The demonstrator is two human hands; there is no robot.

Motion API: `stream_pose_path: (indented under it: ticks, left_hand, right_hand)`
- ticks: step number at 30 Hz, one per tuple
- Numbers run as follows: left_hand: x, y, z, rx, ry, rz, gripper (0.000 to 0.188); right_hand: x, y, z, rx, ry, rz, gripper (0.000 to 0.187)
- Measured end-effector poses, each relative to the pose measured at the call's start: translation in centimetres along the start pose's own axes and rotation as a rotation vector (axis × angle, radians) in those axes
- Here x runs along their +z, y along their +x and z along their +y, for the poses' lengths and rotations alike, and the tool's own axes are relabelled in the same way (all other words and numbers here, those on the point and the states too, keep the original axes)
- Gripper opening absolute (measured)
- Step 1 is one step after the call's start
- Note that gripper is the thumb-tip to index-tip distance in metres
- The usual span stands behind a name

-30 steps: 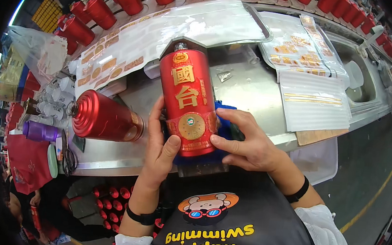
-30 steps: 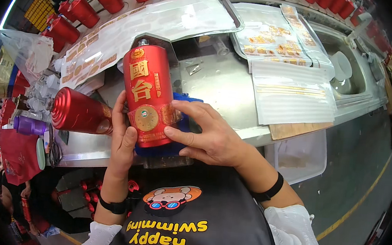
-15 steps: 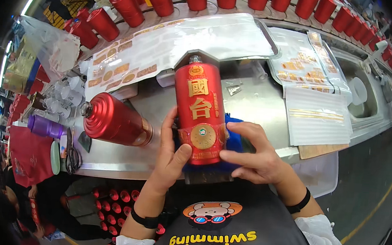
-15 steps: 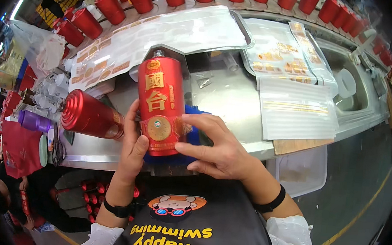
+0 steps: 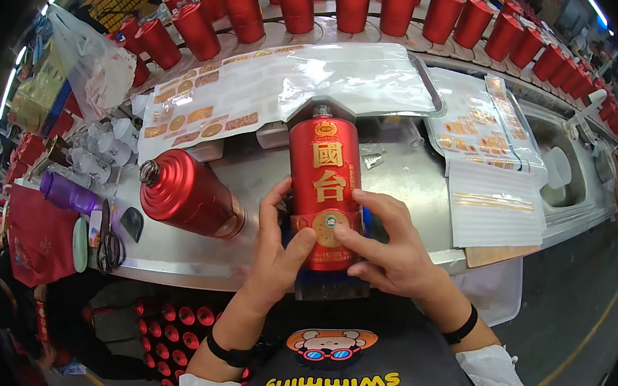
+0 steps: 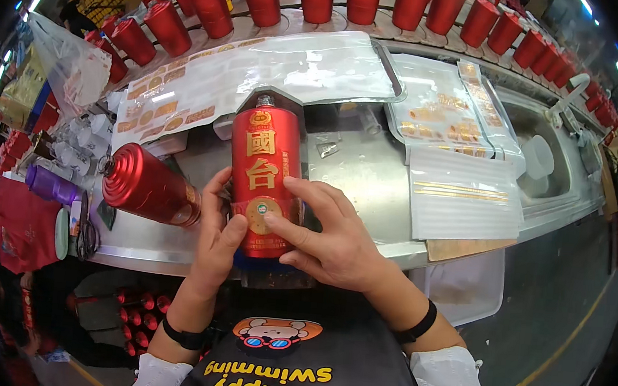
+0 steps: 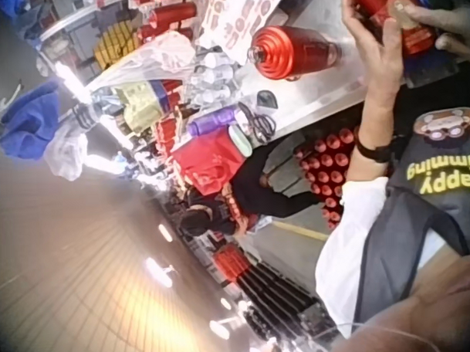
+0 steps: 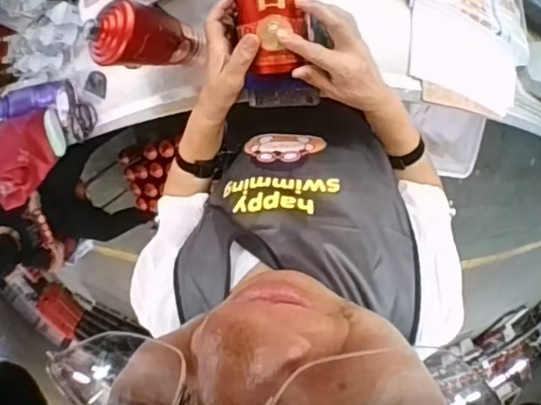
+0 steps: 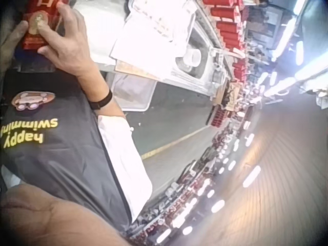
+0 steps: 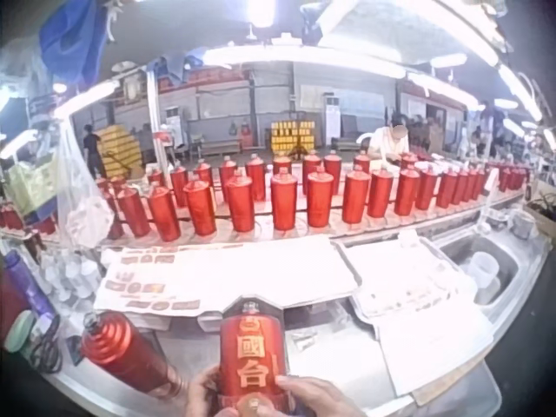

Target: Applying decorative labels to red cylindrical containers at an industrial workstation.

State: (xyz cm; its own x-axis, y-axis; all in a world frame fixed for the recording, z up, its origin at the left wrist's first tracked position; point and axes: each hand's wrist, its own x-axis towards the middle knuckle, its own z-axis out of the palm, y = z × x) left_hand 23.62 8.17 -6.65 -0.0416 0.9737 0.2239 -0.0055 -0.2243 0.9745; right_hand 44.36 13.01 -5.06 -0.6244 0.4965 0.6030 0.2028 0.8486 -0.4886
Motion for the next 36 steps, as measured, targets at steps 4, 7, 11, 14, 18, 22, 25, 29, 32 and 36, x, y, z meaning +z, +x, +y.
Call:
stream_pose_path:
  ticks: [4,7,11,14,18,22,25,29,32,36]
  left_hand:
    - [0.3,0.3,0.0,0.012,0.075,0.035,0.075]
    - [0.2,0.3,0.1,0.013,-0.005,0.046,0.074]
    - [-0.2,0.4,-0.1,0.032,0.005,0.007,0.075]
    - [-1.3,-0.2,-1.0,0.044,0.003,-0.033,0.088]
    - [-2.6,-1.4,-1.4,0.127,0.425,-0.172,0.107]
    - [-2.6,-1.1,-0.8,0.238,0.732,-0.123,0.107]
    - [-2.6,-0.8,1.1,0.351,0.893,-0.121,0.105]
    - [-2.1,-0.7,1.8,0.523,1.044,-0.053,0.104]
    - [-2.0,-0.8,0.9,0.419,0.869,-0.022,0.105]
    - [-1.8,-1.1,-1.0,0.278,0.741,-0.019,0.106]
  right_hand:
    - [-0.2,-0.5,0.4,0.002,0.024,-0.009,0.044]
    - [-0.1,-0.1,0.3,0.196,0.135,0.115,0.045]
    - [0.9,1.5,-0.2,0.335,0.151,0.09,0.068]
    - [1.4,1.1,0.4,0.311,0.175,0.09,0.074]
    - [1.2,0.6,0.6,0.374,0.302,0.039,0.083]
    - [0.7,0.7,0.3,0.385,0.215,-0.031,0.093]
    - [0.3,0.3,0.3,0.376,0.268,-0.044,0.094]
    - [0.2,0.1,0.0,0.325,0.261,-0.028,0.09]
    - [0.2,0.1,-0.4,0.286,0.162,-0.075,0.086]
    - [0.1,-0.2,-0.6,0.256,0.123,-0.077,0.08]
